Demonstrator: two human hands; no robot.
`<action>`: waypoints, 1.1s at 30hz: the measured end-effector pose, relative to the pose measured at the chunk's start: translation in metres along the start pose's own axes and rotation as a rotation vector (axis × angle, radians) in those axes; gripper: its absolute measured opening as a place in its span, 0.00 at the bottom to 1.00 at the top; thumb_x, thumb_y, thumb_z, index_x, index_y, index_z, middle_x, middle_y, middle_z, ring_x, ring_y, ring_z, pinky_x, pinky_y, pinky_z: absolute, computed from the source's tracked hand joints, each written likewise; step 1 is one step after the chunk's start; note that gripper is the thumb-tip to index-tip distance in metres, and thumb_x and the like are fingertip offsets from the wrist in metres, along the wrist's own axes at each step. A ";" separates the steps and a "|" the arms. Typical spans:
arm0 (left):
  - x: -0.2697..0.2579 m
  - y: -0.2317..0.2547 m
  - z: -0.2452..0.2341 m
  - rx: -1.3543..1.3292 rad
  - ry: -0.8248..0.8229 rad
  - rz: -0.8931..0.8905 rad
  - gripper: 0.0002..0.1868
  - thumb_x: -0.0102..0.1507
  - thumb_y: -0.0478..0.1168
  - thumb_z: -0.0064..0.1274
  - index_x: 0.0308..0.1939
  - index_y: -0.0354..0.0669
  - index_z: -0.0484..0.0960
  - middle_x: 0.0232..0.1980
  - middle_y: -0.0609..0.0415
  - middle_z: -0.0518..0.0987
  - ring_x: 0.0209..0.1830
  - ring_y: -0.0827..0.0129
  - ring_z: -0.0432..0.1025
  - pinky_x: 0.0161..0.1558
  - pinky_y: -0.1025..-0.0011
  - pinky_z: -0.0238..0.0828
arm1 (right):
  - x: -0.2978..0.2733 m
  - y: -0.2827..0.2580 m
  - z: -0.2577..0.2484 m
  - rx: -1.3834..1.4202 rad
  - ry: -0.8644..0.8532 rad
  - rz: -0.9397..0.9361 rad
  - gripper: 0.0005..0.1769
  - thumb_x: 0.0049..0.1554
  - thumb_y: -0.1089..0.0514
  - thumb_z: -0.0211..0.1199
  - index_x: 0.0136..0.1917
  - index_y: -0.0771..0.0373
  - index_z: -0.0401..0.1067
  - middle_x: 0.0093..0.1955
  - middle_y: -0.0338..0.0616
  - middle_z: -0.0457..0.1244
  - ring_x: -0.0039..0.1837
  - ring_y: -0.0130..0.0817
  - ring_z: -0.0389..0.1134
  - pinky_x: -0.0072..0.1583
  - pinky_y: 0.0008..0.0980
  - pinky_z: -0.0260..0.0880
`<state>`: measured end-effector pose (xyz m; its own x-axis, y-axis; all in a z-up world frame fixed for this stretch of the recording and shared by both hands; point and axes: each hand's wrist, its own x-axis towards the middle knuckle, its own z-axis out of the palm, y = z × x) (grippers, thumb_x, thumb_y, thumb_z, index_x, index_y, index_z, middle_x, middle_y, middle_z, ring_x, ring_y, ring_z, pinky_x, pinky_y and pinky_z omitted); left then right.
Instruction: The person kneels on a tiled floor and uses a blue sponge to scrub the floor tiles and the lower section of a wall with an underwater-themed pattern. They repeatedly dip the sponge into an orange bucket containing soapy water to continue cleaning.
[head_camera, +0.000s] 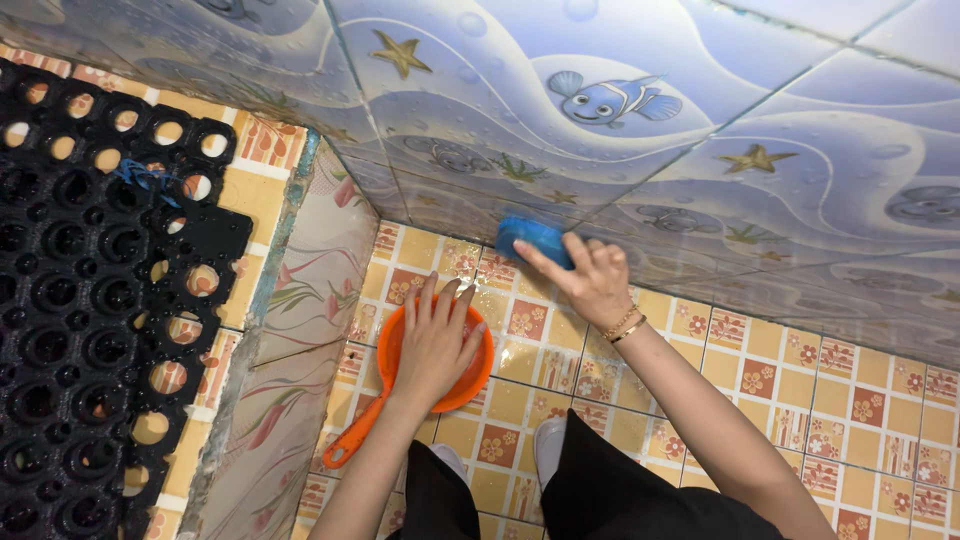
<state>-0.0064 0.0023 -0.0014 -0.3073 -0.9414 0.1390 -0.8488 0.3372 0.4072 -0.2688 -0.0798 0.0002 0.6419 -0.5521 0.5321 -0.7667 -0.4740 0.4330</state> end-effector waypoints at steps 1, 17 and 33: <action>-0.001 0.000 -0.001 0.000 -0.002 -0.001 0.29 0.67 0.51 0.48 0.66 0.35 0.71 0.67 0.40 0.68 0.75 0.42 0.53 0.73 0.40 0.43 | 0.006 0.000 -0.004 0.023 0.050 0.043 0.31 0.64 0.49 0.64 0.77 0.25 0.64 0.59 0.37 0.57 0.54 0.32 0.56 0.56 0.34 0.53; -0.003 -0.004 -0.002 -0.042 0.021 -0.004 0.28 0.66 0.49 0.49 0.66 0.35 0.71 0.68 0.41 0.68 0.75 0.43 0.53 0.72 0.40 0.43 | 0.023 0.006 -0.026 0.000 0.088 0.100 0.29 0.64 0.50 0.65 0.75 0.25 0.67 0.59 0.37 0.57 0.55 0.35 0.56 0.58 0.35 0.52; -0.006 -0.019 -0.015 -0.095 0.013 -0.010 0.28 0.66 0.47 0.48 0.67 0.36 0.70 0.67 0.42 0.71 0.75 0.44 0.55 0.74 0.45 0.43 | 0.058 -0.015 -0.017 0.049 0.107 0.058 0.31 0.64 0.51 0.64 0.77 0.25 0.66 0.57 0.37 0.57 0.55 0.34 0.55 0.59 0.35 0.52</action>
<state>0.0178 0.0016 0.0035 -0.2925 -0.9450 0.1463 -0.8069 0.3260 0.4925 -0.2205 -0.0933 0.0369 0.5891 -0.5046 0.6312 -0.7995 -0.4774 0.3646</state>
